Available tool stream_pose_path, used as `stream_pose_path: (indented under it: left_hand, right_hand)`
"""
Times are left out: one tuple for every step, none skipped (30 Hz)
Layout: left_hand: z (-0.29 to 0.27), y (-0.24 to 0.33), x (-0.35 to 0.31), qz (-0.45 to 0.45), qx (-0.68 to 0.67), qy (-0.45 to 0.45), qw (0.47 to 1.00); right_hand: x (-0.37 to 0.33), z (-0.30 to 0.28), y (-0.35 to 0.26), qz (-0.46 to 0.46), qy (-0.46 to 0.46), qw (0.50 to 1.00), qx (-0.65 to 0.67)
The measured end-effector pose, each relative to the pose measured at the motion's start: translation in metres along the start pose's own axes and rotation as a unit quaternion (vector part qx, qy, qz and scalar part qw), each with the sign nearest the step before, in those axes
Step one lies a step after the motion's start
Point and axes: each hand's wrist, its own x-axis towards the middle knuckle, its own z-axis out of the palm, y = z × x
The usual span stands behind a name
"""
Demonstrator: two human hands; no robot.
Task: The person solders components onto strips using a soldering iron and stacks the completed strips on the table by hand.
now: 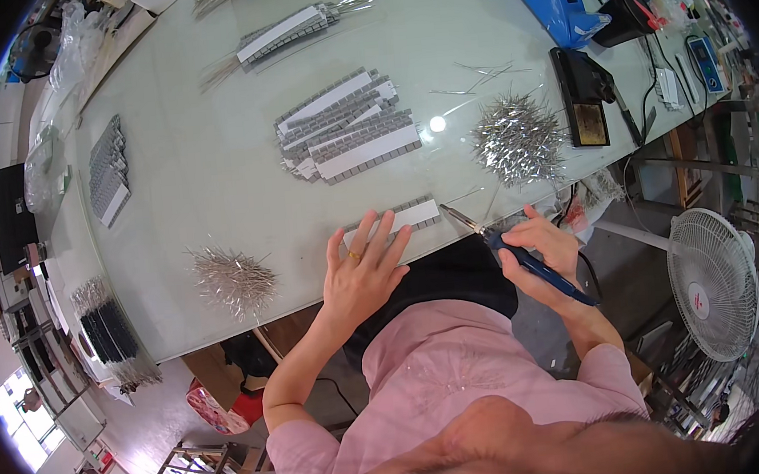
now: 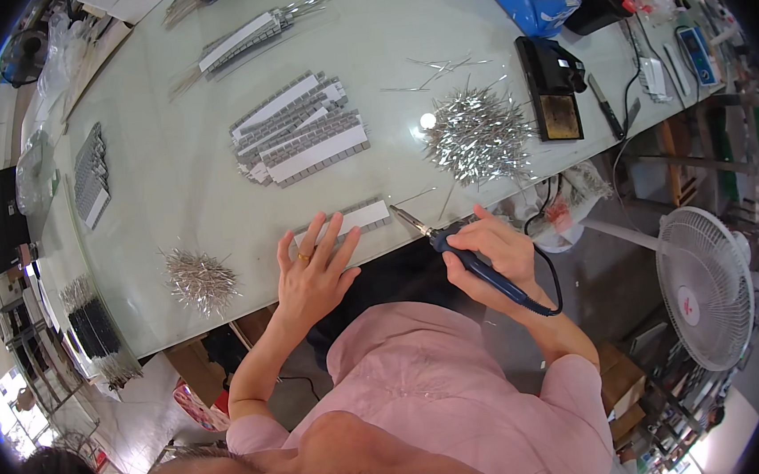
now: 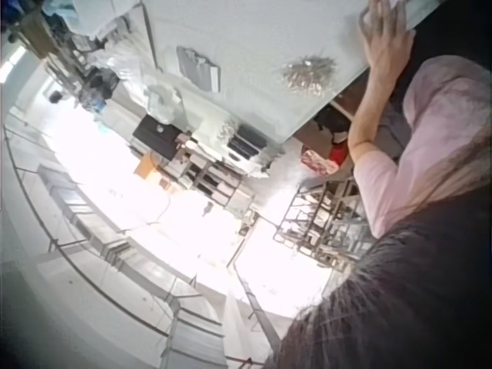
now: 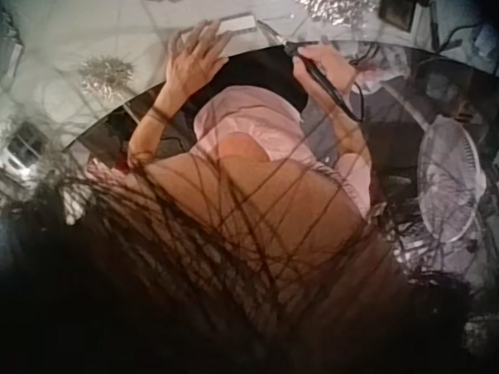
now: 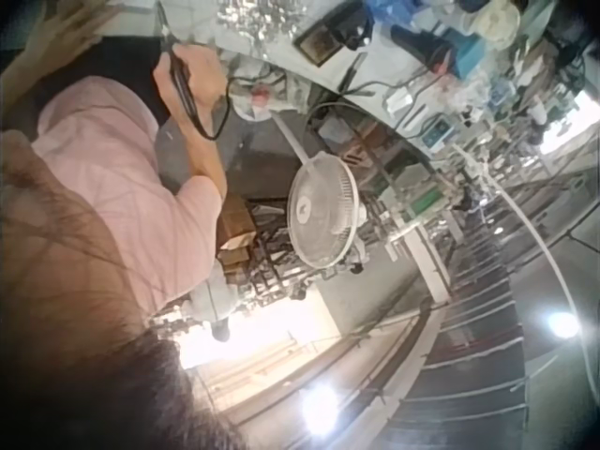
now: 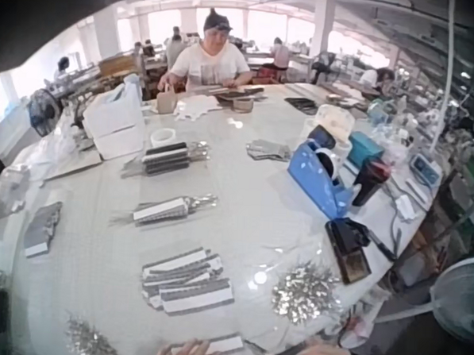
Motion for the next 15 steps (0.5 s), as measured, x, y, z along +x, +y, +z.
stream_pose_path:
  left_hand:
    - [0.000,0.000,0.000,-0.001,-0.001,0.000,1.000]
    - [0.000,-0.001,0.000,0.000,0.000,0.000,1.000]
    - [0.000,-0.001,0.000,-0.001,0.001,0.000,1.000]
    - [0.000,-0.001,-0.001,-0.005,0.001,-0.001,1.000]
    - [-0.001,-0.002,-0.001,-0.003,0.002,-0.001,1.000]
    - [-0.001,-0.002,-0.003,-0.004,0.005,-0.001,1.000]
    - [-0.002,-0.002,-0.005,-0.014,0.009,-0.002,1.000]
    - [-0.004,-0.002,-0.009,-0.024,0.002,0.019,1.000]
    - [-0.007,-0.003,-0.012,-0.033,-0.004,0.041,0.999]
    - [-0.009,-0.005,-0.017,-0.046,0.006,0.040,0.998]
    - [-0.012,-0.007,-0.024,-0.090,0.013,0.061,0.994]
    - [-0.014,-0.011,-0.030,-0.132,0.020,0.083,0.988]
    - [-0.015,-0.017,-0.039,-0.166,0.018,0.105,0.980]
    - [-0.016,-0.024,-0.048,-0.203,0.037,0.116,0.972]
    - [-0.016,-0.032,-0.057,-0.240,0.053,0.129,0.961]
  right_hand:
    - [0.001,0.001,0.000,0.000,-0.001,1.000,0.000]
    - [0.002,0.001,0.000,0.002,-0.004,1.000,-0.004]
    - [0.002,0.002,0.000,0.003,-0.010,1.000,-0.007]
    - [0.003,0.003,-0.001,0.001,-0.013,1.000,-0.005]
    - [0.003,0.004,-0.002,-0.003,-0.014,1.000,-0.009]
    - [0.003,0.005,-0.003,-0.008,-0.016,1.000,-0.012]
    - [0.003,0.007,-0.002,-0.013,-0.023,1.000,-0.005]
    - [0.002,0.009,0.001,-0.005,-0.014,1.000,-0.004]
    - [0.001,0.009,0.003,0.003,-0.004,1.000,-0.005]
    - [-0.001,0.009,0.007,0.014,-0.003,1.000,0.018]
    - [-0.003,0.008,0.007,0.031,0.000,0.999,0.026]
    - [-0.006,0.007,0.008,0.050,0.006,0.998,0.032]
    - [-0.013,0.008,0.017,0.074,0.022,0.995,0.056]
    - [-0.022,0.007,0.028,0.108,0.017,0.989,0.097]
    - [-0.027,0.010,0.028,0.157,0.068,0.972,0.159]
